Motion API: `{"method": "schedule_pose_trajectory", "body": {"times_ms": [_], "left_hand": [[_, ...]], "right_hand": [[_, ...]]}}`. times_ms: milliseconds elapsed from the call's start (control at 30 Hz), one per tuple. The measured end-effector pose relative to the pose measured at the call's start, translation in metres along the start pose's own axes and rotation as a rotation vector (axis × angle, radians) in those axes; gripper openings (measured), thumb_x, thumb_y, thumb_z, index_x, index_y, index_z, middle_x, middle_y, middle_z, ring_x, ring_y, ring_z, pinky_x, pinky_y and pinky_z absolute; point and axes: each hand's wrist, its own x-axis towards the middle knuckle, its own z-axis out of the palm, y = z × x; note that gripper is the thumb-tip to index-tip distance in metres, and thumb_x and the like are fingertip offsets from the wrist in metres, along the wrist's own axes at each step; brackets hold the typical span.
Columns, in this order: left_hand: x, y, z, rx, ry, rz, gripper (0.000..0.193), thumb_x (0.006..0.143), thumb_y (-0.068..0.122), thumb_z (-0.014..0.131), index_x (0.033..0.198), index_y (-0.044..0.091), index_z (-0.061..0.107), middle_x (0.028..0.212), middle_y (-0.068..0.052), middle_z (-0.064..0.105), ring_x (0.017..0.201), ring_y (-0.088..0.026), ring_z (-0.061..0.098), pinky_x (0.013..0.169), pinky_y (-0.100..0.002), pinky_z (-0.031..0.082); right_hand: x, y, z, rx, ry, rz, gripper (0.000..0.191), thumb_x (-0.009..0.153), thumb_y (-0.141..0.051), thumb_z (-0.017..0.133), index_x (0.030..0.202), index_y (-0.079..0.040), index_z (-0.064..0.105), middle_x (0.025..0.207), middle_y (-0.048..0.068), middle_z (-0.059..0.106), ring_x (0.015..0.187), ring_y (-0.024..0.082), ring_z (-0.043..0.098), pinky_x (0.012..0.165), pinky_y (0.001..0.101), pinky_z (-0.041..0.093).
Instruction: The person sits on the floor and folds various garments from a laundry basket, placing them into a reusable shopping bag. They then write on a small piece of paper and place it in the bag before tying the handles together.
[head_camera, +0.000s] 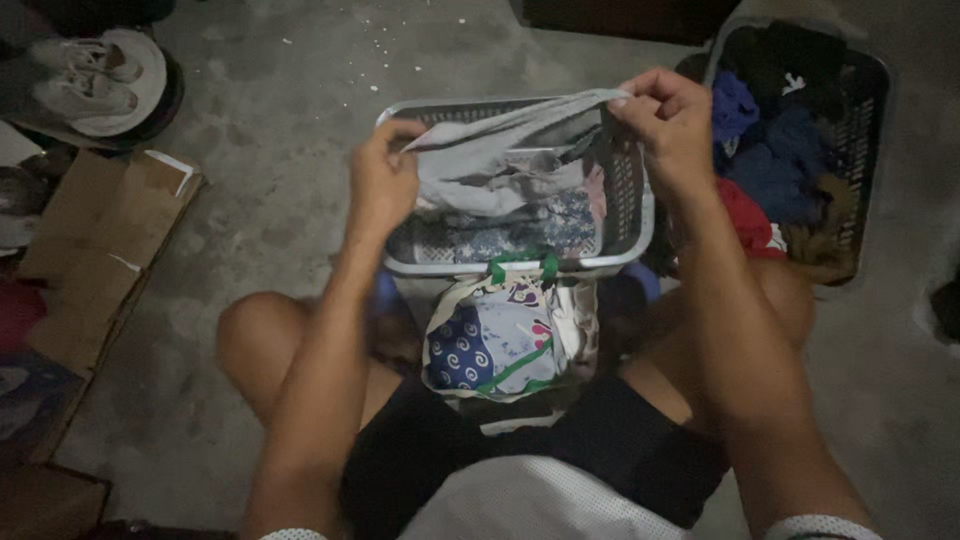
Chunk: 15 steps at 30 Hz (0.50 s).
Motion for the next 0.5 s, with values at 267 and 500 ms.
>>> {"method": "schedule_pose_trajectory", "body": {"times_ms": [267, 500], "left_hand": [[0.026, -0.027, 0.028, -1.070, -0.213, -0.304, 0.030, 0.103, 0.015, 0.055, 0.128, 0.001, 0.063, 0.123, -0.011, 0.070, 0.114, -0.020, 0.068, 0.101, -0.033, 0.057], [0.028, 0.009, 0.038, -1.117, -0.354, -0.196, 0.028, 0.112, 0.019, 0.057, 0.128, -0.002, 0.064, 0.115, -0.009, 0.070, 0.101, -0.013, 0.065, 0.091, -0.026, 0.054]], "right_hand": [[0.011, 0.016, 0.007, 0.261, 0.050, 0.097, 0.020, 0.093, -0.009, 0.069, 0.111, -0.014, 0.062, 0.091, 0.011, 0.076, 0.076, 0.018, 0.077, 0.072, 0.0319, 0.066], [-0.020, 0.028, 0.054, 0.045, -0.426, -0.191, 0.020, 0.089, -0.002, 0.071, 0.108, 0.002, 0.067, 0.114, 0.011, 0.072, 0.104, 0.020, 0.071, 0.101, 0.0373, 0.059]]}}
